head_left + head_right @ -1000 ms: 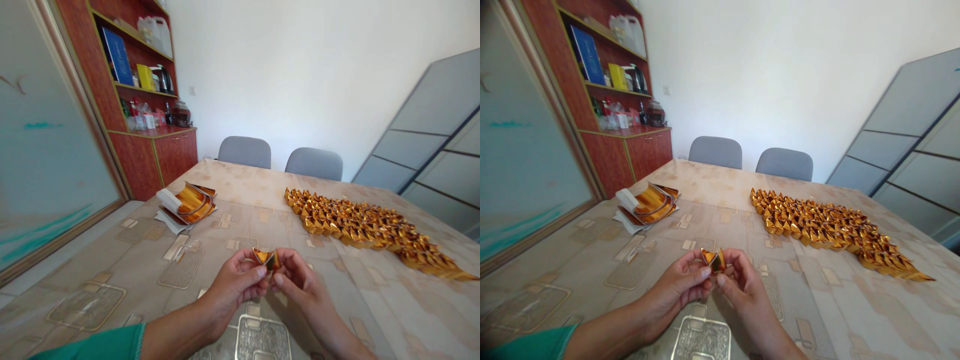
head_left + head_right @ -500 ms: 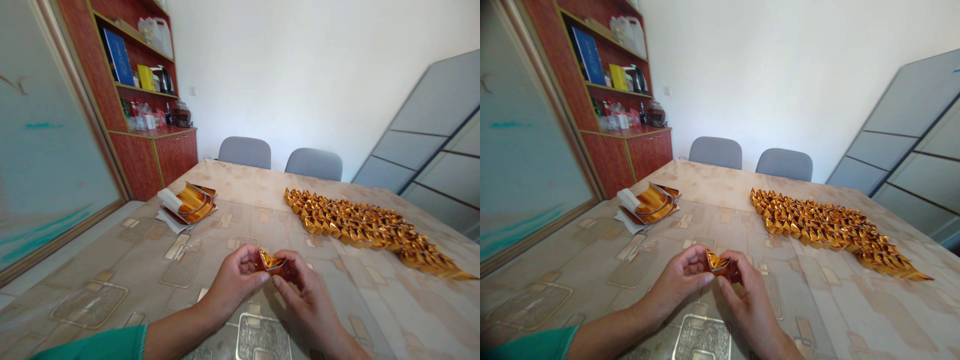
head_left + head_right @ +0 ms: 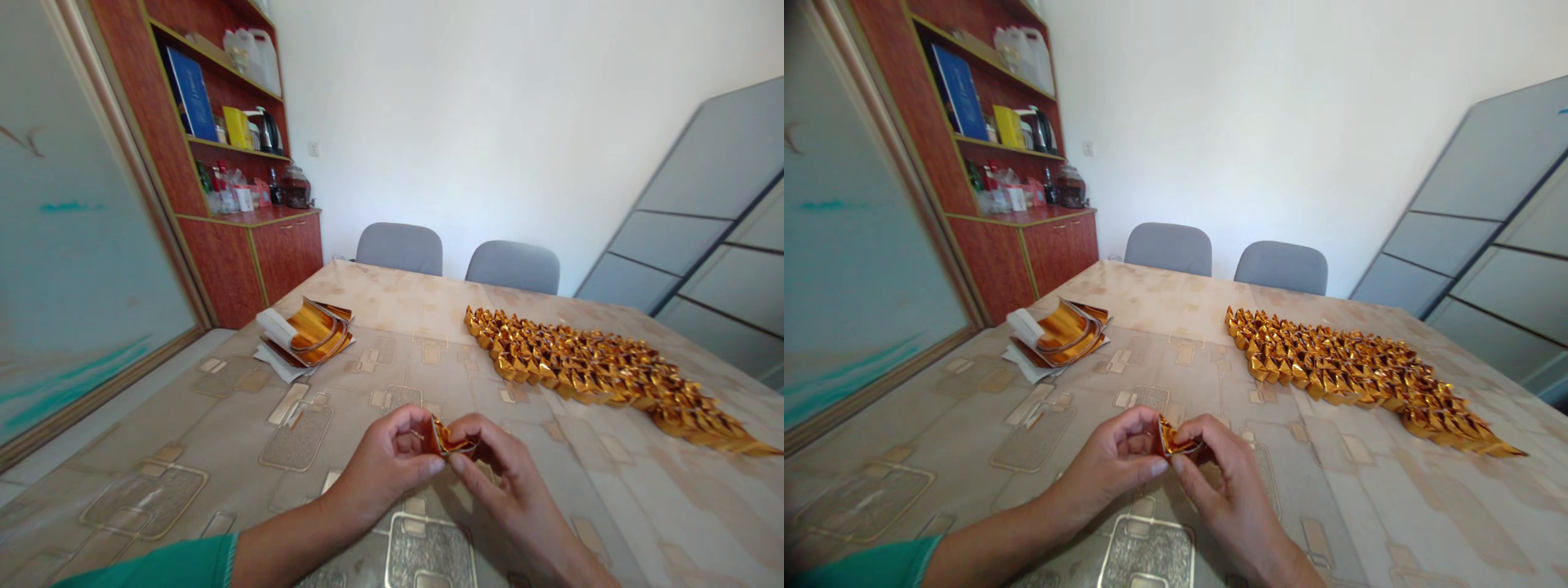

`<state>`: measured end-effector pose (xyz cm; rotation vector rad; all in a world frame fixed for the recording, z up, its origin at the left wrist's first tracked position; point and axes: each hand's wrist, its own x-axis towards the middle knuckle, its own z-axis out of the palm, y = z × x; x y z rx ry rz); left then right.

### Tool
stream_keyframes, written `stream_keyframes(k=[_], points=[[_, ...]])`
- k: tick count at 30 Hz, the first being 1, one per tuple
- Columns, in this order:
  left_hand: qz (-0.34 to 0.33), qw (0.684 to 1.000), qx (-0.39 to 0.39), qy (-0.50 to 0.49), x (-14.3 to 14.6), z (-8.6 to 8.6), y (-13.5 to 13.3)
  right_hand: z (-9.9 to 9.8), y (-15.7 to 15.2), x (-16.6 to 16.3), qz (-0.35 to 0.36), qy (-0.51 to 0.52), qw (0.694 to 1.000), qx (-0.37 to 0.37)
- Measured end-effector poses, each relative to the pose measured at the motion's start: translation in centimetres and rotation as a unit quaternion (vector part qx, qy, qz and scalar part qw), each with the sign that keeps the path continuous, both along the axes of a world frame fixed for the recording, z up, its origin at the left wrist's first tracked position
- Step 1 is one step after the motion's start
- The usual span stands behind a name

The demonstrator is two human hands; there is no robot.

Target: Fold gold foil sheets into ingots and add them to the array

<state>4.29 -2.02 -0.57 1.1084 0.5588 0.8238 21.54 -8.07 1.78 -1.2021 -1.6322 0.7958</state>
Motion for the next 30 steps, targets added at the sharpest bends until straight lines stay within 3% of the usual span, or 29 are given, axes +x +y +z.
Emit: stream_keyframes(k=[6, 20, 30], points=[[-0.039, 0.998, -0.026, -0.031, -0.04, 0.46, -0.40, 0.05, -0.26, 0.41, 0.002, -0.027, 0.999, 0.022], [-0.015, 1.000, 0.011, -0.019, 0.17, 0.26, -0.38, 0.21, -0.49, 0.84, 0.022, -0.154, 0.986, 0.062], [-0.007, 1.000, 0.019, -0.020, 0.17, -0.20, -0.24, 0.16, -0.32, 0.69, 0.039, -0.170, 0.982, 0.072]])
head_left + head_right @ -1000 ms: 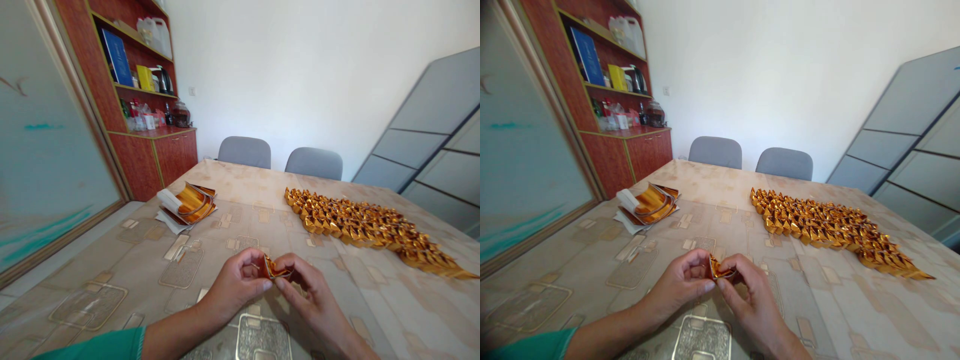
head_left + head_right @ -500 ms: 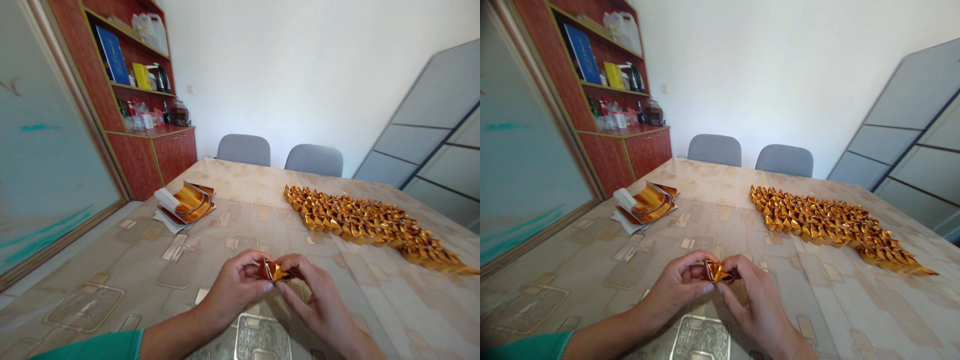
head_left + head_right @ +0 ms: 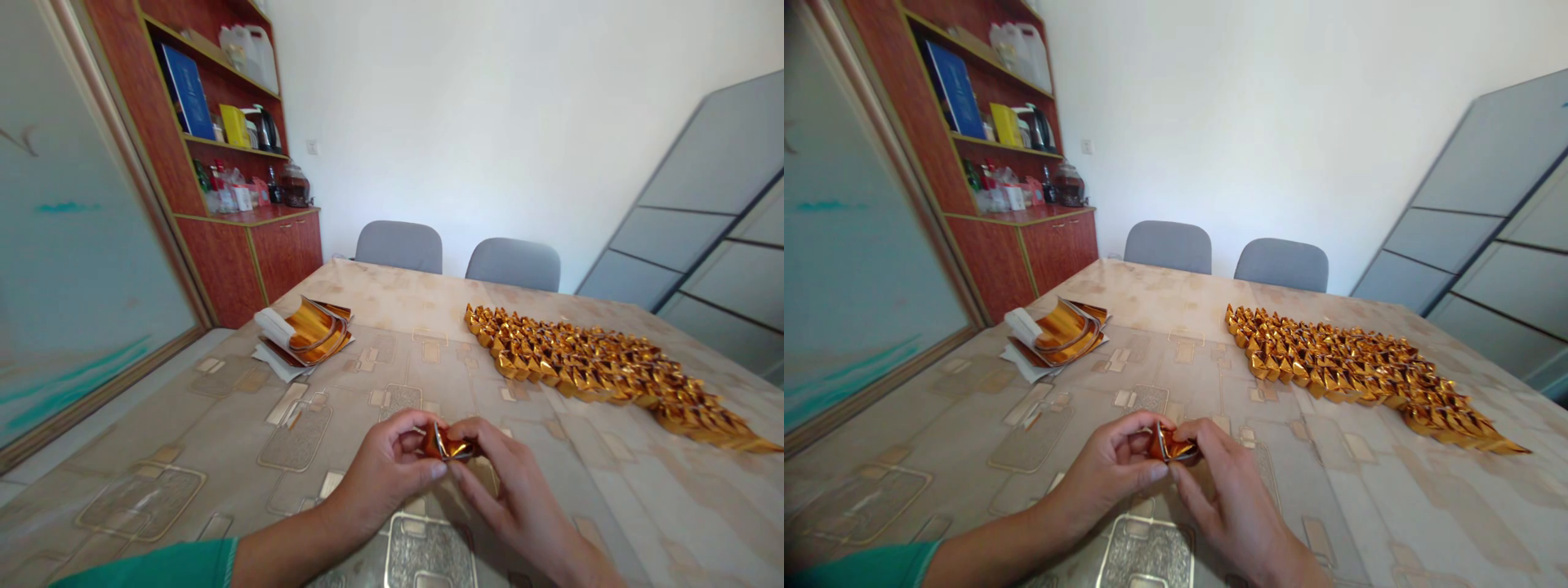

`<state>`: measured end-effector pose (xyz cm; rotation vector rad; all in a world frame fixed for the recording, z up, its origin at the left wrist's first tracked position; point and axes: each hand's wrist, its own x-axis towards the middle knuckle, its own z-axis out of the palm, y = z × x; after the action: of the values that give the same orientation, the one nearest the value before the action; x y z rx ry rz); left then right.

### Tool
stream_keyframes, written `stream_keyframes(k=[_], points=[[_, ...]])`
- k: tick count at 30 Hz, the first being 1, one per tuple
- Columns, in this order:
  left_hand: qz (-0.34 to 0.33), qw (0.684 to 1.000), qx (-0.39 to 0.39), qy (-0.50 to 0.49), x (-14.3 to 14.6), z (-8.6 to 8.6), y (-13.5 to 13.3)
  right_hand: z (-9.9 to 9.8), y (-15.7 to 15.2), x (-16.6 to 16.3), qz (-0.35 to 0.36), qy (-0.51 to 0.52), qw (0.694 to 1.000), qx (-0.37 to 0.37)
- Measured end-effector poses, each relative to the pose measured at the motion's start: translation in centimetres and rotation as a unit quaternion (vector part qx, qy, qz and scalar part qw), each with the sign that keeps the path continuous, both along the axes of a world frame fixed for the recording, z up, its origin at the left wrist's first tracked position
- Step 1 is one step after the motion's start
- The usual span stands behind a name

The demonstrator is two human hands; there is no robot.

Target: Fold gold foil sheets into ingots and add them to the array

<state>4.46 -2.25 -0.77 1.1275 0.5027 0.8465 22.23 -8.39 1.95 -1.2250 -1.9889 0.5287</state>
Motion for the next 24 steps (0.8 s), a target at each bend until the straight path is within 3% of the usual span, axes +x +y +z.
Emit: stream_keyframes(k=[9, 12, 15, 19, 20, 22, 24], points=[[-0.029, 0.999, -0.015, 0.028, -0.1, -0.5, 0.1, 0.5, 0.2, 0.0, -0.022, 0.006, 1.000, 0.004], [-0.004, 0.996, 0.026, 0.088, -0.6, -0.6, 0.1, 1.5, 0.7, 1.5, -0.078, 0.001, 0.996, 0.039], [0.017, 0.988, 0.068, 0.135, -1.1, -0.5, 0.2, 2.2, 0.9, 5.6, -0.183, -0.030, 0.980, 0.076], [0.024, 0.984, 0.069, 0.162, -1.1, -0.2, 0.3, 1.0, -0.1, 14.7, -0.320, -0.157, 0.933, 0.055], [0.027, 0.984, 0.069, 0.164, -1.0, -0.2, 0.3, 0.3, -0.7, 17.1, -0.360, -0.203, 0.909, 0.047], [0.030, 0.983, 0.073, 0.168, -0.8, -0.3, 0.3, -1.2, -1.9, 21.3, -0.448, -0.317, 0.835, 0.032], [0.028, 0.982, 0.082, 0.170, -0.6, -0.4, 0.2, -2.4, -2.9, 24.2, -0.472, -0.356, 0.806, 0.026]])
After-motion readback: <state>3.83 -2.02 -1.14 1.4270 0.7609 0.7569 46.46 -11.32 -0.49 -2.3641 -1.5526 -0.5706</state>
